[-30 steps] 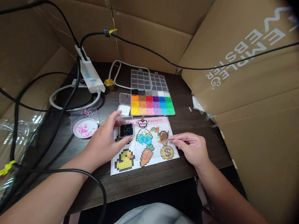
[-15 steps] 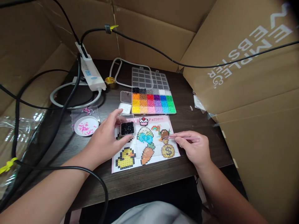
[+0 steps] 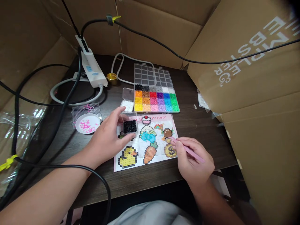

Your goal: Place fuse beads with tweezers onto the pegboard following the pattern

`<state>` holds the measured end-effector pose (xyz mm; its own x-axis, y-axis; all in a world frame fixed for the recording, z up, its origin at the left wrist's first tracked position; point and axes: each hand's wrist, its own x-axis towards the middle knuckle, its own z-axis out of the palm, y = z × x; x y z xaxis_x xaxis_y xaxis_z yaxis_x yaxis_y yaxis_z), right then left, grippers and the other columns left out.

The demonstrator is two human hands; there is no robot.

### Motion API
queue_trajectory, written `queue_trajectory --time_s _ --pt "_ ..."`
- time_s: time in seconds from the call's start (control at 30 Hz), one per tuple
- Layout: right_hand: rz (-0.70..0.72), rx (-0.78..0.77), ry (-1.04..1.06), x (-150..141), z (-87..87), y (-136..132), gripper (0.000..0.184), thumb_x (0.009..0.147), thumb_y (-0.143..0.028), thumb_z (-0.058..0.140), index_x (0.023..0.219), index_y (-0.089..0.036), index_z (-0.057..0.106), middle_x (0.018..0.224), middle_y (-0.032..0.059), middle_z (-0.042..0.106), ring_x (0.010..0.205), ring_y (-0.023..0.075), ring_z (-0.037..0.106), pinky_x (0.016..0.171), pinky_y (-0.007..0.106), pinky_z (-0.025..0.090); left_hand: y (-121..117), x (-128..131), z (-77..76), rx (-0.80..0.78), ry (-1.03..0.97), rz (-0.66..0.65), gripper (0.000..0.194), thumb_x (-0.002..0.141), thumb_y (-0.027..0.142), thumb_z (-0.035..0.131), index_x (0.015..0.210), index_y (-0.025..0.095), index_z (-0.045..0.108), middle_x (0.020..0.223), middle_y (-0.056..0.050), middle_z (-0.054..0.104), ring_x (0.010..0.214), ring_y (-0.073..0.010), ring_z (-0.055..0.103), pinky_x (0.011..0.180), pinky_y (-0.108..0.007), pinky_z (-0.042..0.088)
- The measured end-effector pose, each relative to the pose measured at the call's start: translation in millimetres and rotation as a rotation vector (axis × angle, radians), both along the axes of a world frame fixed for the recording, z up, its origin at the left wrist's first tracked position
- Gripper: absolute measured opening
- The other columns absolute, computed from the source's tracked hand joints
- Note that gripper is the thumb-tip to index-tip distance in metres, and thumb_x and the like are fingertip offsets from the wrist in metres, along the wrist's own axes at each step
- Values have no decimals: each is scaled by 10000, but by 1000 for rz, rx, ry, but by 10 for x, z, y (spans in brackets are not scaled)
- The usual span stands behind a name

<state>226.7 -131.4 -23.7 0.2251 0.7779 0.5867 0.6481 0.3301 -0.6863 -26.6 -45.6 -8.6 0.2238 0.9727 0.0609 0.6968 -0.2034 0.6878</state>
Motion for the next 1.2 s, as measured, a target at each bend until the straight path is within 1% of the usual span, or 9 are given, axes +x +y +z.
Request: queue_trajectory --time_s 0.13,0.2,0.27,0.43,0.7,1.2 --pt "-14 117 -145 -23 5 16 319 856 -52 722 1090 -267 732 826 49 789 683 217 772 620 320 664 -1 1 0 5 3 5 796 793 424 728 1468 241 348 1226 -95 686 1084 -295 655 998 -496 535" --pt "-1 170 -187 -27 2 28 349 853 -3 698 1101 -247 736 813 39 792 667 197 776 600 283 661 1 2 -6 8 6 6 797 789 427 727 1467 239 351 1219 -94 688 1080 -297 653 995 -502 531" --pt "23 191 -205 -28 -2 43 349 850 39 675 1077 -217 743 812 39 793 649 174 774 590 250 654 2 4 -13 13 9 5 792 788 427 724 1463 236 356 1214 -93 690 1075 -296 652 994 -502 529" --pt "60 162 -194 -31 -12 67 330 861 36 663 1067 -210 741 826 46 798 655 167 777 606 249 659 4 10 -25 31 6 -3 791 784 415 727 1460 227 360 1212 -93 689 1066 -288 651 994 -495 526" --pt "69 155 -222 -22 -14 69 318 867 21 663 1077 -207 731 812 55 797 658 169 773 608 256 655 10 2 -38 34 -6 -8 810 776 405 744 1465 212 364 1226 -110 691 1090 -307 652 995 -521 518" --pt "80 145 -235 -23 -22 74 312 872 12 655 1071 -214 735 817 52 800 652 169 775 616 261 661 -2 2 -41 48 4 -11 800 779 399 746 1460 214 368 1213 -99 695 1080 -302 649 981 -510 523"
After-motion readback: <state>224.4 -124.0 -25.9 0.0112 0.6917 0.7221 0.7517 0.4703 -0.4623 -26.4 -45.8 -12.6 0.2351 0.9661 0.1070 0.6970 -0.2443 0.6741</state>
